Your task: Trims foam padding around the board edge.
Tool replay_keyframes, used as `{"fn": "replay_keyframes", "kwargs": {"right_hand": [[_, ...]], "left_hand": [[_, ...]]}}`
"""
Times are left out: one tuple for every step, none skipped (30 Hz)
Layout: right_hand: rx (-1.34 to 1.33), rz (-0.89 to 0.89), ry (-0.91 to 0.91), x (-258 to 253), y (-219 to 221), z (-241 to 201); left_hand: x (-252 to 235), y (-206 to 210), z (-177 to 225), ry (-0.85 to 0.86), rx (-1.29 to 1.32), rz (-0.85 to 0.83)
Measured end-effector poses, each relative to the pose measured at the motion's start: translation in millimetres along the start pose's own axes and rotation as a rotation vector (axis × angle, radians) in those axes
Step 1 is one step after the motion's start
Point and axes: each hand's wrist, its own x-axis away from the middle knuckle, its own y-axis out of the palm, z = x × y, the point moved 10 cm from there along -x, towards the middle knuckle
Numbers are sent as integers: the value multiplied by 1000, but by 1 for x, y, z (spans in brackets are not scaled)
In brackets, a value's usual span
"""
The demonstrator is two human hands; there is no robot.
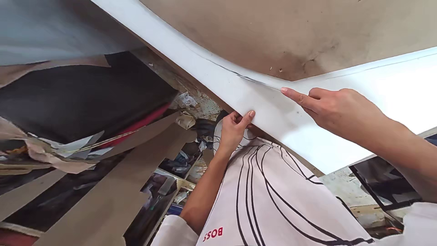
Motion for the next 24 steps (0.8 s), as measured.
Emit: {"fn": "replay_keyframes", "kwargs": {"right_hand": [[3, 2, 5, 1, 0, 0], [6, 6, 11, 3, 0, 1], [9, 12, 15, 4, 0, 2], [11, 18, 20, 4, 1, 2], [14, 19, 27, 2, 2, 1], [17, 10, 32, -3, 3, -2], [17, 4, 35, -8, 5, -7], [23, 6, 45, -15, 6, -11], [37, -6, 54, -18, 9, -13], [48, -23, 59, -17, 10, -11], [52, -36, 65, -11, 9, -7], [48, -48, 67, -2, 8, -3], [50, -54, 61, 3, 6, 2], [50, -58, 50, 3, 4, 2], [27, -50, 42, 1, 5, -3], [8, -40, 39, -4, 6, -7], [5, -32, 36, -9, 6, -8], [5, -29, 40, -9, 6, -6], [6, -33, 50, -4, 5, -1], [14, -40, 57, 5, 5, 4], [28, -50, 51, 12, 4, 9], [40, -55, 30, 13, 4, 10], [37, -59, 15, 11, 4, 7], [41, -59, 7, 5, 3, 5]], "left_hand": [[0, 0, 0, -3, 4, 1], [0, 0, 0, -3, 9, 2], [1, 0, 0, -4, 14, 3], [0, -1, 0, -3, 17, 4], [0, -1, 0, -3, 14, 7], [0, -1, -1, -5, 12, 15], [1, -1, -2, -6, 10, 19], [1, 0, -3, -2, 9, 16], [2, 1, -3, 6, 15, 12], [3, 1, -2, 16, 19, 8], [3, 1, 0, 29, 19, 4], [5, 0, 2, 38, 14, 4], [4, -1, 2, 47, 11, 8], [3, -1, 1, 49, 13, 17], [6, -2, -3, 38, 10, 21], [5, -1, -5, 33, 9, 17], [4, 0, -6, 31, 10, 13], [4, -1, -5, 28, 12, 10], [4, -2, -4, 26, 9, 12], [5, -3, -4, 22, 5, 18], [6, -4, -4, 22, 4, 25], [5, -3, -5, 26, 12, 30], [6, -3, -7, 23, 16, 26], [5, -2, -8, 28, 23, 18]]}}
